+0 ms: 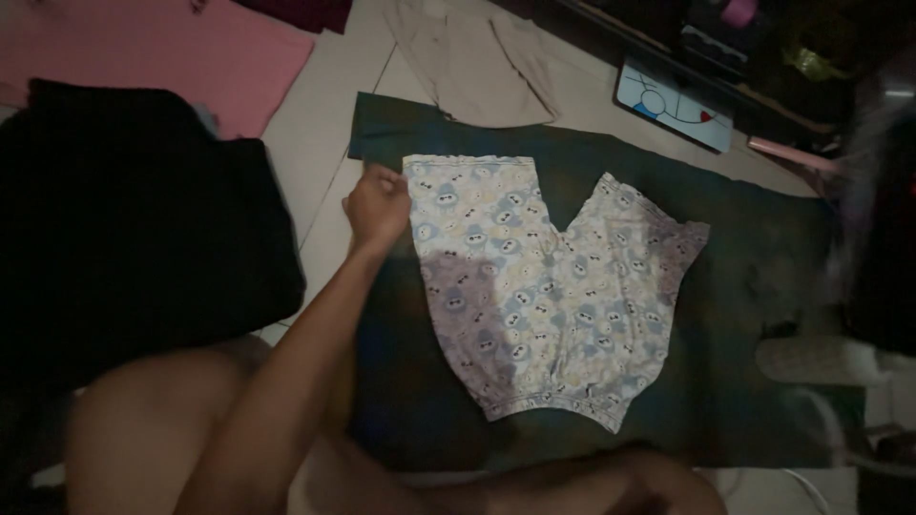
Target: Ironing a pair of patterned shorts on a mat placed on the floor.
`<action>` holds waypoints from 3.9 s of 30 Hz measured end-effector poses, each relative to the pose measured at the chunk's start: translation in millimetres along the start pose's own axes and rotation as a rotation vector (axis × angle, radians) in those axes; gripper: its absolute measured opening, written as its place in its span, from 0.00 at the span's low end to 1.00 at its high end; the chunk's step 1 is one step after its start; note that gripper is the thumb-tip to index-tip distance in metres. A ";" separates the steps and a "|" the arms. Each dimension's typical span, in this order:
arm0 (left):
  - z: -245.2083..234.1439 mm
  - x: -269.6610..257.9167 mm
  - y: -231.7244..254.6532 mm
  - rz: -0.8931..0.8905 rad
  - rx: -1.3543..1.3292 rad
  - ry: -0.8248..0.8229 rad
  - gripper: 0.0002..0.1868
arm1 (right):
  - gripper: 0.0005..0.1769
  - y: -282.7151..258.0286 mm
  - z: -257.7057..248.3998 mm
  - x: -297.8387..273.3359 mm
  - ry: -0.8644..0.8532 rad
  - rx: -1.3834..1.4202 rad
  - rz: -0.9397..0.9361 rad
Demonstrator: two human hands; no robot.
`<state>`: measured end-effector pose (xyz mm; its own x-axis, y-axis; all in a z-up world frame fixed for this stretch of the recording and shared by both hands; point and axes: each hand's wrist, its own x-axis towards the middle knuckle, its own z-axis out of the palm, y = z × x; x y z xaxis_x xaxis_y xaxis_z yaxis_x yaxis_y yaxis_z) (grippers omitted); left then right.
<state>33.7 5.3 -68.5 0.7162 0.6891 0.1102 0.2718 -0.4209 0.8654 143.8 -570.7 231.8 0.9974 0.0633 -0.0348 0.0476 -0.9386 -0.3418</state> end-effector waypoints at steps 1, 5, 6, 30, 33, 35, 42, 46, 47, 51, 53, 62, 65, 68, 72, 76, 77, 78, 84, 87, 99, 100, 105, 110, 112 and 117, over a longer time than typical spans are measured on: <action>0.0 -0.7 0.9 -0.004 -0.006 -0.013 0.08 | 0.27 -69.7 29.5 -35.4 -0.022 -0.016 0.031; -24.2 -11.1 18.8 0.002 -0.004 -0.021 0.11 | 0.29 -196.4 93.1 -72.8 -0.093 -0.065 0.121; -28.5 -10.5 23.5 0.020 -0.024 -0.053 0.12 | 0.30 -217.1 123.8 -71.6 -0.184 0.040 0.076; -30.7 24.5 28.5 -0.239 -0.042 -0.071 0.10 | 0.25 -337.0 296.8 -72.1 -0.464 0.287 -0.052; -39.9 21.0 39.9 -0.268 -0.035 -0.087 0.10 | 0.26 -340.5 293.9 -70.7 -0.456 0.269 -0.044; -42.7 22.9 42.6 -0.255 -0.016 -0.079 0.09 | 0.27 -333.9 299.7 -68.7 -0.481 0.246 -0.040; -40.6 14.8 36.9 -0.207 -0.011 -0.051 0.10 | 0.28 -329.8 294.5 -65.7 -0.309 0.203 -0.098; -43.0 14.5 40.9 -0.178 -0.025 -0.003 0.09 | 0.28 -303.5 292.3 -77.8 -0.409 0.159 0.008; -41.4 17.4 40.7 -0.173 -0.032 -0.001 0.09 | 0.28 -292.2 293.1 -83.0 -0.401 0.158 0.005; -30.8 15.3 33.0 -0.177 0.018 -0.015 0.07 | 0.28 -253.4 290.0 -80.9 -0.276 0.039 -0.187; -27.1 7.6 26.0 -0.195 0.034 -0.030 0.07 | 0.28 -254.7 281.7 -70.5 -0.232 0.043 -0.212; -24.0 21.8 55.9 0.159 -0.013 0.149 0.09 | 0.29 -271.5 272.4 -76.1 -0.405 0.233 0.163; 21.5 48.1 61.1 0.537 0.058 0.058 0.05 | 0.30 -256.4 282.5 -114.4 -0.401 0.136 -0.069; 95.0 72.5 75.1 0.693 0.111 -0.171 0.06 | 0.30 -245.4 279.9 -118.6 -0.314 0.103 -0.133; 135.2 83.0 121.7 0.730 0.307 -0.604 0.14 | 0.33 -243.8 269.9 -76.4 -0.192 0.094 -0.055; 162.2 77.3 126.5 0.548 0.515 -0.780 0.09 | 0.34 -223.9 282.5 -49.0 -0.079 0.044 -0.092; 161.8 78.4 124.0 0.553 0.515 -0.779 0.09 | 0.34 -223.0 283.9 -50.3 -0.074 0.045 -0.091; 161.5 75.9 119.4 0.518 0.434 -0.695 0.08 | 0.34 -221.1 286.0 -54.9 -0.079 0.036 -0.109; 74.1 53.4 108.0 0.580 0.128 -0.414 0.10 | 0.29 -238.3 270.3 -140.0 -0.263 0.062 -0.129; -7.8 12.5 113.1 0.559 -0.012 -0.144 0.13 | 0.27 -242.8 270.5 -163.3 -0.256 -0.026 -0.190; -56.1 -115.6 24.7 -0.184 0.041 -0.787 0.43 | 0.33 -258.5 281.9 -116.8 -0.150 0.077 -0.208; -54.0 -117.1 26.2 -0.148 0.284 -0.728 0.44 | 0.32 -259.6 280.2 -132.7 -0.183 0.078 -0.217; -58.1 -111.9 26.3 -0.142 0.347 -0.744 0.47 | 0.30 -260.7 277.5 -179.8 -0.175 0.025 -0.258; -55.9 -85.1 4.4 -0.002 0.469 -0.966 0.27 | 0.29 -278.9 274.5 -173.4 -0.126 -0.053 -0.252; -82.6 -84.2 27.6 -0.009 0.313 -0.617 0.28 | 0.30 -287.5 276.7 -150.9 -0.098 -0.089 -0.273; -83.9 -50.9 34.8 -0.057 0.344 -0.623 0.26 | 0.34 -312.8 300.3 -49.7 -0.071 -0.148 -0.293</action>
<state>-47.2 5.0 -3.0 0.9010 0.2935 -0.3193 0.4336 -0.6272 0.6470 63.0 -178.4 58.4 0.9342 0.3560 -0.0222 0.3441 -0.9158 -0.2070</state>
